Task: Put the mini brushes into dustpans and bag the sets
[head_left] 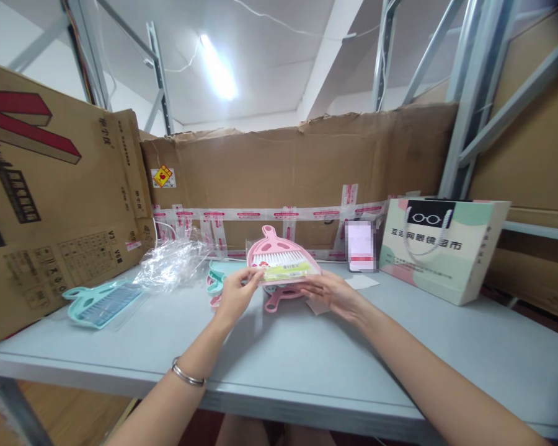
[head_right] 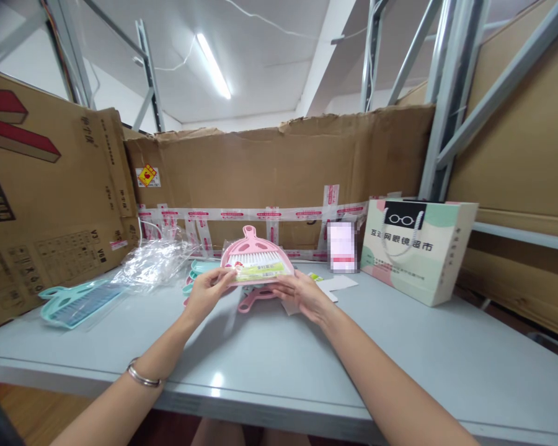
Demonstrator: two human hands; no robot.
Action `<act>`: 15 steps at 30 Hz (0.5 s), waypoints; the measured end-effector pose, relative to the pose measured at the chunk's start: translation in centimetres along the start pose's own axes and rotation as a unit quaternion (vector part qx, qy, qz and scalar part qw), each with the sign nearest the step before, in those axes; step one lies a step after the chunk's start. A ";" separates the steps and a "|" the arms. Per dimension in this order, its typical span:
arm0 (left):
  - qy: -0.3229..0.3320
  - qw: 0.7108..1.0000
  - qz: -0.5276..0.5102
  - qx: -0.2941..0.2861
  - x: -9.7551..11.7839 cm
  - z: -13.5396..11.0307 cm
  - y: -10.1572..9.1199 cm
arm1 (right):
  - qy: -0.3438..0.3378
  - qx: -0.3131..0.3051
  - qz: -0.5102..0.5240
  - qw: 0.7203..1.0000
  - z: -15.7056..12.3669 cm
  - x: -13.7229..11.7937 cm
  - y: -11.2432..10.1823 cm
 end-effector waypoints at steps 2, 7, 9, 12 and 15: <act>0.049 0.997 0.033 0.040 0.7 -0.2 -0.3 | -0.039 -0.041 -0.005 0.998 -0.5 -0.5 0.6; 0.040 0.998 0.021 0.035 1.0 -0.4 -0.2 | -0.135 0.041 -0.073 0.987 0.1 -0.9 -0.1; 0.021 0.999 -0.033 0.004 0.8 -0.3 0.0 | -0.110 0.071 -0.083 0.988 0.7 -0.5 -0.8; -0.042 0.990 -0.126 -0.039 0.1 -0.1 -0.1 | -0.035 -0.006 -0.120 0.992 0.8 -0.1 -0.7; -0.077 0.980 -0.140 -0.118 -0.1 -0.2 0.2 | -0.005 -0.038 -0.174 0.984 0.2 -0.3 -0.7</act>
Point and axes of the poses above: each hand's wrist, its own z-axis towards the middle knuckle, its own y-axis out of the palm, x = y × z, the point moved 4 cm from there along z, towards the middle knuckle, and after that the axes turned 3 degrees about x, right-handed, at the moved point
